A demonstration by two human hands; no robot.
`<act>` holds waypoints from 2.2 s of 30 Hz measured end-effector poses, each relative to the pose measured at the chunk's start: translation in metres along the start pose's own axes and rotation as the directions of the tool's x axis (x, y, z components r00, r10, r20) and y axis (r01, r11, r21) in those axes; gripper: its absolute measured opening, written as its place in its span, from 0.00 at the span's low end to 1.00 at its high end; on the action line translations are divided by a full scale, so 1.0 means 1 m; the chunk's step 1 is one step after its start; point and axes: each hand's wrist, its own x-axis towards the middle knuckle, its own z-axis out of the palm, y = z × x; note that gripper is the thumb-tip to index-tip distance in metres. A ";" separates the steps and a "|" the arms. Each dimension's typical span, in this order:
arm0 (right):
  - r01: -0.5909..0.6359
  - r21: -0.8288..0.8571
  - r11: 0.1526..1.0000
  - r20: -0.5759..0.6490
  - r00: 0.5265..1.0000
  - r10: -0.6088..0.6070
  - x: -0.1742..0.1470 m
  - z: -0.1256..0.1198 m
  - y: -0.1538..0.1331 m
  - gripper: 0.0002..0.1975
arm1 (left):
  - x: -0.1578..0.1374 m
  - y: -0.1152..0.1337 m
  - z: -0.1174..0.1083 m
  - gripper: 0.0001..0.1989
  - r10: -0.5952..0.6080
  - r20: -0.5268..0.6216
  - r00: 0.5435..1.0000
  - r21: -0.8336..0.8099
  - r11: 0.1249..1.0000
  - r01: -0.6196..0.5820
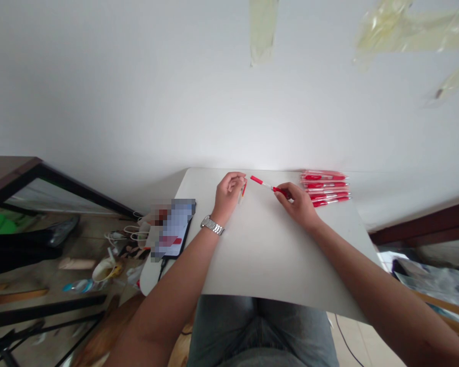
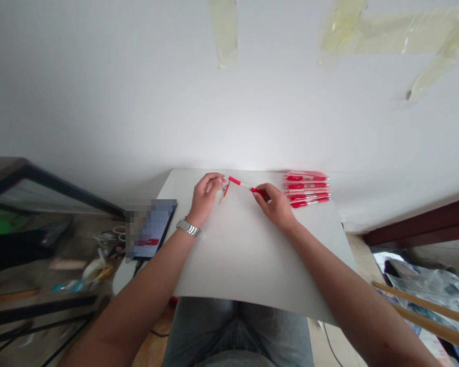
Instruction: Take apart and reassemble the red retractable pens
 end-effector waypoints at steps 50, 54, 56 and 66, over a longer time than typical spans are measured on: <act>-0.076 0.021 0.997 -0.023 0.997 0.076 -0.001 -0.002 0.002 0.17 | -0.007 0.009 -0.012 0.05 -0.016 0.095 0.995 0.909 0.409 -0.080; -0.075 0.013 0.997 -0.030 0.997 0.076 -0.001 -0.002 0.002 0.16 | -0.006 0.009 -0.013 0.05 -0.026 0.104 0.994 0.905 0.417 -0.084; -0.081 0.014 0.997 -0.028 0.996 0.081 -0.001 -0.002 0.002 0.16 | -0.005 0.009 -0.014 0.04 -0.016 0.121 0.993 0.898 0.428 -0.102; -0.096 0.007 0.995 -0.043 0.994 0.096 -0.001 -0.004 0.001 0.18 | -0.006 0.006 -0.011 0.02 0.029 0.213 0.977 0.861 0.467 -0.202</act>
